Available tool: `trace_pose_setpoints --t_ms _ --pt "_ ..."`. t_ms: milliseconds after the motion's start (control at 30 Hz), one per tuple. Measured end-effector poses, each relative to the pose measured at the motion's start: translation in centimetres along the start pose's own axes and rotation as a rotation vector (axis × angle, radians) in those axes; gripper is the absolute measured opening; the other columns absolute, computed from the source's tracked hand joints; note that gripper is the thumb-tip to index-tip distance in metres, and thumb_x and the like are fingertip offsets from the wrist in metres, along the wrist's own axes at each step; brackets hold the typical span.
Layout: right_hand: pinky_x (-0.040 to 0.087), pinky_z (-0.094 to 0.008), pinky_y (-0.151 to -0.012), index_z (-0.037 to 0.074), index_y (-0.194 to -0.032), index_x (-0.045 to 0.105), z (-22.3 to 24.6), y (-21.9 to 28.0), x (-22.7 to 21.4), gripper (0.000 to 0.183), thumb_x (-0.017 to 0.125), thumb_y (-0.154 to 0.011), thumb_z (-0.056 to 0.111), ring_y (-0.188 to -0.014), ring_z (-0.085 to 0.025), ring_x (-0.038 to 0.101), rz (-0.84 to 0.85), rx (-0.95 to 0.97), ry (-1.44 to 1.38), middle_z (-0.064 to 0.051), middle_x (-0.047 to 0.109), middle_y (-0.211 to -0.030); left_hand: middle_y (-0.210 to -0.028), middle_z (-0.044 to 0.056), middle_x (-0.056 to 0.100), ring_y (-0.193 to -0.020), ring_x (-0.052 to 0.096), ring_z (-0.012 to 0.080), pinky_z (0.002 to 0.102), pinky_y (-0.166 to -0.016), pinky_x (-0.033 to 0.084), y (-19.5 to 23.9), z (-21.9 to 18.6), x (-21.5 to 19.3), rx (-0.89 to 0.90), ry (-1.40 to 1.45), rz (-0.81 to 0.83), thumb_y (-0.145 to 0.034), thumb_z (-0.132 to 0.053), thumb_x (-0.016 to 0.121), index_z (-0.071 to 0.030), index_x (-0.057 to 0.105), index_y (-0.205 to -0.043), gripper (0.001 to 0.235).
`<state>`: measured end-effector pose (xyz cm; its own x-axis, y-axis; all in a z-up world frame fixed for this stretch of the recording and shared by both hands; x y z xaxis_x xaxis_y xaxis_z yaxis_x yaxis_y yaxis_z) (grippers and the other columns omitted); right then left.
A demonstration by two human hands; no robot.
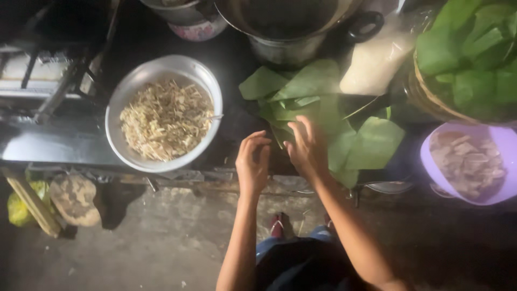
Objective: The person scoops food into a leaf using a spoon and then folds the leaf to secure the contents.
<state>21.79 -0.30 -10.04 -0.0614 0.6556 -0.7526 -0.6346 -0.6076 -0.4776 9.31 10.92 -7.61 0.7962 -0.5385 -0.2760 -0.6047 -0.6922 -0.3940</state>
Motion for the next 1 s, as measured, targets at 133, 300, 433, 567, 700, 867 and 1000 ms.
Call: trace_pose_setpoints --t_ms 133,300,433,567,700,867,1000 --pt "0.048 -0.049 -0.096 0.006 -0.125 0.062 0.1 -2.2 2.3 0.045 0.077 -0.084 0.018 -0.121 -0.038 0.056 0.030 -0.050 0.073 -0.018 0.053 -0.142 -0.128 0.015 0.068 -0.118 0.067 0.0324 0.039 -0.098 0.053 -1.6 0.1 0.2 0.025 0.012 0.095 -0.089 0.000 0.069 -0.005 0.069 -0.106 0.017" --pt "0.050 -0.047 -0.103 0.013 -0.113 0.065 -2.3 -5.0 5.1 0.016 0.064 -0.097 0.012 -0.125 -0.033 0.058 -0.031 -0.059 0.087 -0.010 0.057 -0.147 -0.131 0.014 0.067 -0.120 0.065 0.0343 0.041 -0.097 0.053 -1.6 0.6 0.0 0.063 -0.067 0.157 -0.091 0.000 0.069 -0.006 0.070 -0.105 0.016" --pt "0.048 -0.048 -0.093 0.012 -0.127 0.068 -1.7 -8.7 5.6 0.037 0.060 -0.090 0.011 -0.121 -0.037 0.056 -0.099 -0.131 0.283 -0.015 0.055 -0.141 -0.130 0.014 0.067 -0.120 0.065 0.0335 0.041 -0.097 0.054 -2.3 0.6 -0.4 0.070 -0.055 0.193 -0.089 0.001 0.068 -0.005 0.072 -0.104 0.016" --pt "0.048 -0.048 -0.087 0.013 -0.110 0.069 -1.6 -9.1 5.3 0.029 0.064 -0.082 0.017 -0.118 -0.033 0.057 -0.046 -0.017 0.437 -0.012 0.058 -0.131 -0.129 0.014 0.067 -0.119 0.066 0.0318 0.039 -0.094 0.055 -2.7 0.9 -0.5 0.040 -0.004 0.233 -0.090 0.001 0.066 -0.005 0.072 -0.104 0.016" --pt "0.049 -0.045 -0.092 0.011 -0.117 0.068 -1.9 -9.3 3.5 0.025 0.064 -0.093 0.014 -0.115 -0.029 0.057 -0.045 0.003 0.370 -0.006 0.061 -0.124 -0.130 0.014 0.067 -0.116 0.068 0.0296 0.037 -0.090 0.055 -2.9 1.3 0.2 -0.002 0.018 0.279 -0.091 0.000 0.065 -0.005 0.072 -0.102 0.013" --pt "0.051 -0.040 -0.083 0.009 -0.110 0.063 0.1 -6.8 -2.4 0.011 0.066 -0.101 0.014 -0.100 -0.025 0.064 -0.374 0.102 -0.008 -0.007 0.066 -0.107 -0.132 0.014 0.065 -0.123 0.064 0.0301 0.037 -0.101 0.053 -2.8 1.1 0.6 0.045 0.096 0.202 -0.092 0.001 0.064 -0.004 0.065 -0.115 0.023" --pt "0.052 -0.030 -0.071 0.008 -0.111 0.057 -1.1 -4.7 -6.4 0.010 0.061 -0.108 0.017 -0.081 -0.014 0.064 -0.357 0.390 -0.722 -0.003 0.064 -0.091 -0.136 0.011 0.062 -0.127 0.062 0.0246 0.035 -0.104 0.052 -3.4 1.2 0.9 -0.052 0.376 0.131 -0.102 -0.002 0.055 -0.002 0.059 -0.125 0.023"
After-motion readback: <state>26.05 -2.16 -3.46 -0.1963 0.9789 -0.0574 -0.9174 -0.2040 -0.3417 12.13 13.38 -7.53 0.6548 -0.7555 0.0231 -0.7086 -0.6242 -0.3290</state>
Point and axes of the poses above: each hand's wrist, its own y-axis away from the middle knuckle, its own x-axis out of the palm, z = x × y, the point moved 6 cm from there along -y, towards the middle knuckle
